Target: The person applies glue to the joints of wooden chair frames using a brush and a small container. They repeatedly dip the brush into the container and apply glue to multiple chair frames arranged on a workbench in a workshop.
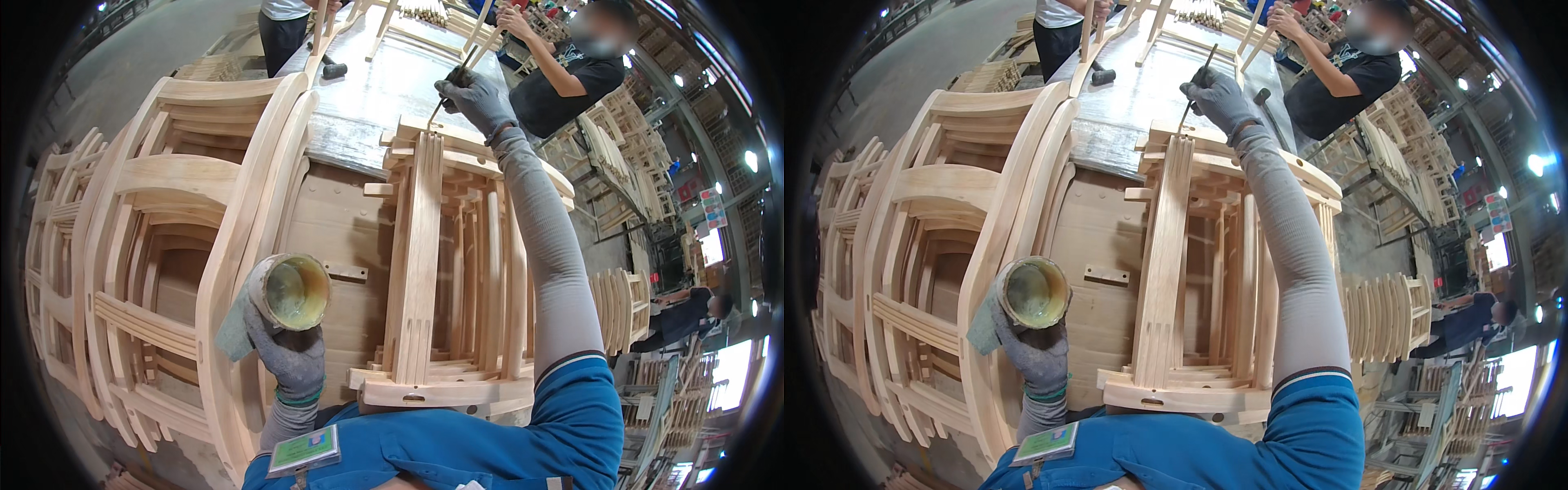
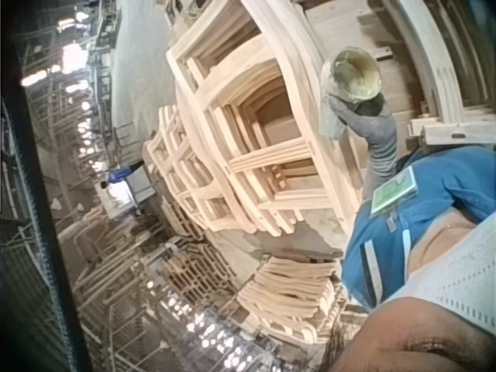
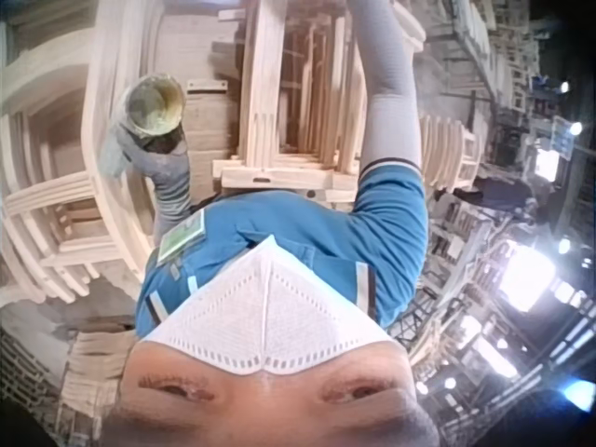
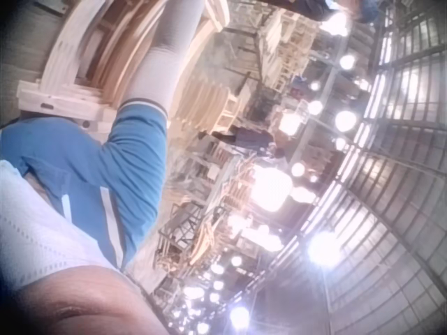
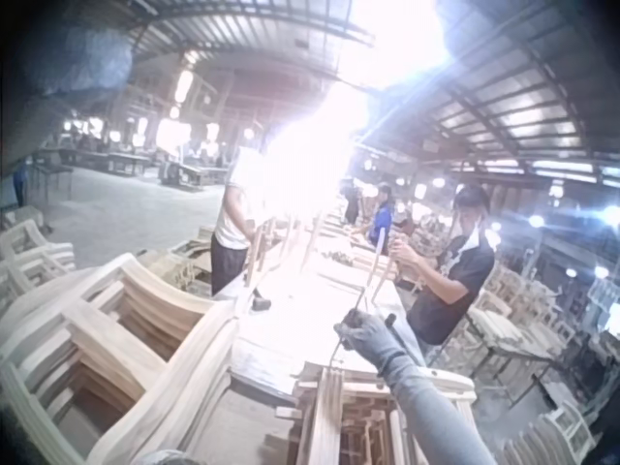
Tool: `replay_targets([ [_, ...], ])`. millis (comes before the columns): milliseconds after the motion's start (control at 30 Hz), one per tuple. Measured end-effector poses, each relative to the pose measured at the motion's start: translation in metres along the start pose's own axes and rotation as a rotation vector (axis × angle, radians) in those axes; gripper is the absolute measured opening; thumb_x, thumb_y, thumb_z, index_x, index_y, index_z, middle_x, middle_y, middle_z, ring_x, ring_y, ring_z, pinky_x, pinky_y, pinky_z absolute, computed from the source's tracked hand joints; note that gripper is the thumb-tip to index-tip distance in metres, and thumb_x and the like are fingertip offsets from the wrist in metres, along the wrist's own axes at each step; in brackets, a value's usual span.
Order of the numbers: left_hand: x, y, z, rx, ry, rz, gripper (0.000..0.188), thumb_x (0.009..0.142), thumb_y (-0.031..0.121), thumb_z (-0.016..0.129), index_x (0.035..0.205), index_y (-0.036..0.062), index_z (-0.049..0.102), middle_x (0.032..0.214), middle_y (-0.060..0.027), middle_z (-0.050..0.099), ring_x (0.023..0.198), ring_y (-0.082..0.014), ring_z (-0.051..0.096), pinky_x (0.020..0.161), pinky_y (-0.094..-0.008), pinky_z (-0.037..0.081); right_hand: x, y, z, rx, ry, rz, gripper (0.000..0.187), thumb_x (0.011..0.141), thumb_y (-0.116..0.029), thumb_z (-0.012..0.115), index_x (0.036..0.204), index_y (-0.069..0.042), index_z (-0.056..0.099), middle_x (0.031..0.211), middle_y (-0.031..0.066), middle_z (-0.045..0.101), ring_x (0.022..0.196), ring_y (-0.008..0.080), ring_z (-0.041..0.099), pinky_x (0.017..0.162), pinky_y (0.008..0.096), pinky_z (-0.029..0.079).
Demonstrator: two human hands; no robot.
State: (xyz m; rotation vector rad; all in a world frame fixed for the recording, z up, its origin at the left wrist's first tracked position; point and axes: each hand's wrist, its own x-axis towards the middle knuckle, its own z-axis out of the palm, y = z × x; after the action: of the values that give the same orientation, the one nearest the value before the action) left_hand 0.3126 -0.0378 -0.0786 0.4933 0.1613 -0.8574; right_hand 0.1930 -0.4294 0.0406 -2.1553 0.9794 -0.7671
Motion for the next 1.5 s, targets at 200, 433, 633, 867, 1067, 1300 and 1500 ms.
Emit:
replay_targets([
  [200,0.003,0.008,0.001,-0.003,0.059,-0.01,0.047,0.088,0.043,0.052,0.125,0.0152,0.046,0.12,-0.0011,0.052,0.111,-0.0151,0.05,0.09,-0.0297,0.044,0.005,-0.004,-0.014,-0.326,0.021,0.048,0.028,0.084,-0.026,0.062,0.087,0.001,0.058,0.072,0.0056,0.06,0.061,0.011,0.059,0.053,0.023,0.051],
  [433,0.006,0.003,-0.004,-0.054,0.02,0.002,0.042,0.089,0.041,0.051,0.122,0.0141,0.05,0.119,-0.0038,0.053,0.109,-0.0187,0.052,0.09,-0.0365,0.046,0.01,-0.002,0.014,0.034,0.108,0.098,0.03,0.081,-0.021,0.067,0.088,0.006,0.057,0.07,0.0099,0.06,0.056,0.0139,0.06,0.048,0.0246,0.054],
  [633,0.008,0.008,0.0,0.012,0.054,-0.015,0.047,0.088,0.043,0.052,0.126,0.016,0.046,0.12,-0.001,0.052,0.111,-0.0142,0.049,0.088,-0.0289,0.045,0.0,0.017,-0.011,0.001,0.242,0.139,0.027,0.077,-0.019,0.067,0.082,0.006,0.058,0.065,0.0105,0.06,0.051,0.0159,0.061,0.044,0.0252,0.05],
  [867,0.007,0.001,-0.002,0.02,0.04,-0.015,0.046,0.089,0.043,0.051,0.125,0.0157,0.046,0.12,-0.0005,0.052,0.111,-0.0139,0.049,0.087,-0.0286,0.046,-0.008,0.018,0.002,0.374,0.34,0.194,0.022,0.079,-0.008,0.065,0.089,0.008,0.054,0.075,0.0125,0.059,0.056,0.0201,0.061,0.047,0.0305,0.057],
  [1067,0.003,0.015,0.009,0.028,0.025,0.032,0.045,0.089,0.043,0.05,0.125,0.0148,0.047,0.119,-0.0008,0.052,0.111,-0.0142,0.05,0.087,-0.0285,0.046,-0.032,0.056,-0.004,0.806,0.405,0.423,0.014,0.082,0.001,0.06,0.092,0.009,0.055,0.084,0.0149,0.059,0.065,0.0225,0.063,0.058,0.0303,0.06],
  [1300,-0.013,0.019,0.036,-0.016,-0.059,-0.052,0.043,0.091,0.04,0.049,0.125,0.0136,0.046,0.119,-0.0018,0.053,0.11,-0.0155,0.052,0.088,-0.0309,0.047,-0.068,0.06,-0.043,0.849,0.416,0.125,0.007,0.081,0.009,0.054,0.088,0.012,0.055,0.09,0.0186,0.059,0.08,0.0288,0.063,0.077,0.0362,0.058],
  [1500,-0.011,0.027,0.042,0.148,-0.261,0.087,0.043,0.095,0.039,0.04,0.128,0.0111,0.044,0.125,-0.0061,0.05,0.117,-0.0208,0.048,0.093,-0.0342,0.047,-0.184,-0.126,0.006,0.768,-0.007,-0.237,0.009,0.084,-0.006,0.06,0.09,0.001,0.059,0.085,0.0136,0.065,0.077,0.0201,0.066,0.074,0.0305,0.057],
])
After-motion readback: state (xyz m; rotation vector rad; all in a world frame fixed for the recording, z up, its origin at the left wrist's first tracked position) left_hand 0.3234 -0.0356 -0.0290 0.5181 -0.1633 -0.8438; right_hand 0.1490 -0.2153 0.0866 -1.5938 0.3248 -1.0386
